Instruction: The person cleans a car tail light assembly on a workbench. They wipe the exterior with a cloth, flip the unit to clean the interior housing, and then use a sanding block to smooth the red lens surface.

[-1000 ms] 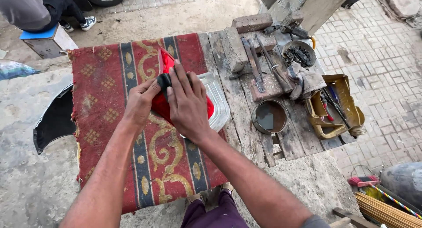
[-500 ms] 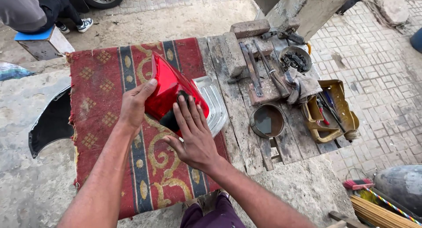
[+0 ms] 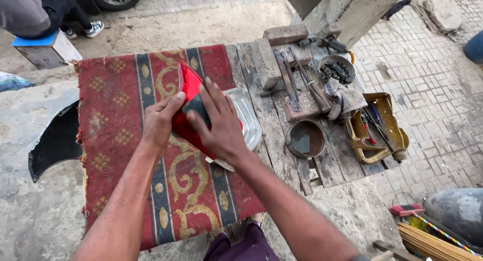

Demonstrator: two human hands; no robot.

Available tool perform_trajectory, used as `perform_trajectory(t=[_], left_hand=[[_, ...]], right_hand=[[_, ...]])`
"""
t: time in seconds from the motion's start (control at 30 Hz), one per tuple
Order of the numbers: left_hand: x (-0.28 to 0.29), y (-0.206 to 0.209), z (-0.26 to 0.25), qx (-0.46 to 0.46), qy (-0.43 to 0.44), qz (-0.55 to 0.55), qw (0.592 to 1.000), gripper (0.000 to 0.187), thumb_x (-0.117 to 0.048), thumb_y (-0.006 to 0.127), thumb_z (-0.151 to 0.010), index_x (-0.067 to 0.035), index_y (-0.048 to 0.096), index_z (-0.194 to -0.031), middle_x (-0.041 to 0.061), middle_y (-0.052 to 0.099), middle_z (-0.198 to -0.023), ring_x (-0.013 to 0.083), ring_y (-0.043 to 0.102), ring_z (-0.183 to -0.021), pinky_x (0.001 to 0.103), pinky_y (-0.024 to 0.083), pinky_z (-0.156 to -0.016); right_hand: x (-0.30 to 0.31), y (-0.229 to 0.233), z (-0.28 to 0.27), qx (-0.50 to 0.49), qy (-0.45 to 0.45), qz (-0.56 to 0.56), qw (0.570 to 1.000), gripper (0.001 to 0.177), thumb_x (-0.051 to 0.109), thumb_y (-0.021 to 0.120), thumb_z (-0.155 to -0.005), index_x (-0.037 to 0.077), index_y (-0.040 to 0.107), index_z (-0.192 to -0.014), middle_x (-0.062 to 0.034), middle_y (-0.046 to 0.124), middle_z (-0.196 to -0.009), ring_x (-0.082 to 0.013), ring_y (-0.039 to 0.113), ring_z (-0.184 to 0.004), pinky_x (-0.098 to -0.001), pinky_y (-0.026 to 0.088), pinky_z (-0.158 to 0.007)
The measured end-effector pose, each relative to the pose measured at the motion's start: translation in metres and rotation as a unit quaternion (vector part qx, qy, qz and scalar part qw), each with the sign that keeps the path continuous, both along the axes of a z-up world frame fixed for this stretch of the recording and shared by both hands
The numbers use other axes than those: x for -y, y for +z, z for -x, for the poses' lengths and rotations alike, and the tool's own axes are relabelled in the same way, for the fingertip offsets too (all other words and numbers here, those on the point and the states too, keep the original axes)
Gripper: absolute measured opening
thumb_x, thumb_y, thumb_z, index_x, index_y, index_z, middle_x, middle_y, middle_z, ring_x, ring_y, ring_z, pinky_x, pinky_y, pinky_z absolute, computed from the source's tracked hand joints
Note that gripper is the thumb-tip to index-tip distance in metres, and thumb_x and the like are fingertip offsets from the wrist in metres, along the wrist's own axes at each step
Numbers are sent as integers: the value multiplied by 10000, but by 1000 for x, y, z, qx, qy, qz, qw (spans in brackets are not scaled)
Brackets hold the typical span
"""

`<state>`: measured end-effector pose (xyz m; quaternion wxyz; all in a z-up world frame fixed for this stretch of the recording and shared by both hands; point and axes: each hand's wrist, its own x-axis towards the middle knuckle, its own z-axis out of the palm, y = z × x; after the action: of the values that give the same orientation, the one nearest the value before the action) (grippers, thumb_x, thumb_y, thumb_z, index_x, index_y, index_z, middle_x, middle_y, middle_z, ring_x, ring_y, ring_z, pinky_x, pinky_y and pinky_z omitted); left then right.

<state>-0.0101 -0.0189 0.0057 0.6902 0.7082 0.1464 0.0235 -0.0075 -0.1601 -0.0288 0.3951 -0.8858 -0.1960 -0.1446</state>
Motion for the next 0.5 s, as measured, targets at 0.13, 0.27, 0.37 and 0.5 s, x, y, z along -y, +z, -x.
perform_trajectory(t=[0.13,0.27,0.37,0.5], left_hand=[[5,0,-5,31,-9,3,999,290,-449,729,-952,-205,807,-1089,60,725,-882,121,650,-985,279,518,-896],[-5,-13,0,28,0,26,999,309,-459,749,-933,-216,792,-1120,88,734,-990,168,674,-1017,297,509,-918],[8,12,5,23,-12,9,1000,310,-473,754,-922,-232,795,-1114,96,752,-1002,155,669,-1037,304,514,-933],[15,25,13,-21,14,26,999,235,-425,790,-902,-215,820,-1002,58,740,-867,118,672,-910,293,549,-857]], right_hand=[[-4,6,8,34,-13,19,999,754,596,482,-1008,48,448,-1526,-168,405,-1610,-364,405,-1490,-499,245,-1268],[-2,-5,40,105,5,103,989,796,627,394,-1019,89,329,-1602,-138,289,-1682,-340,223,-1574,-482,149,-1291],[5,2,-8,-47,-14,24,998,864,728,329,-967,119,357,-1581,-139,445,-1536,-327,401,-1431,-474,277,-1180],[17,28,16,-244,-16,-99,965,1011,798,270,-911,78,247,-1620,-265,403,-1560,-438,400,-1439,-551,261,-1180]])
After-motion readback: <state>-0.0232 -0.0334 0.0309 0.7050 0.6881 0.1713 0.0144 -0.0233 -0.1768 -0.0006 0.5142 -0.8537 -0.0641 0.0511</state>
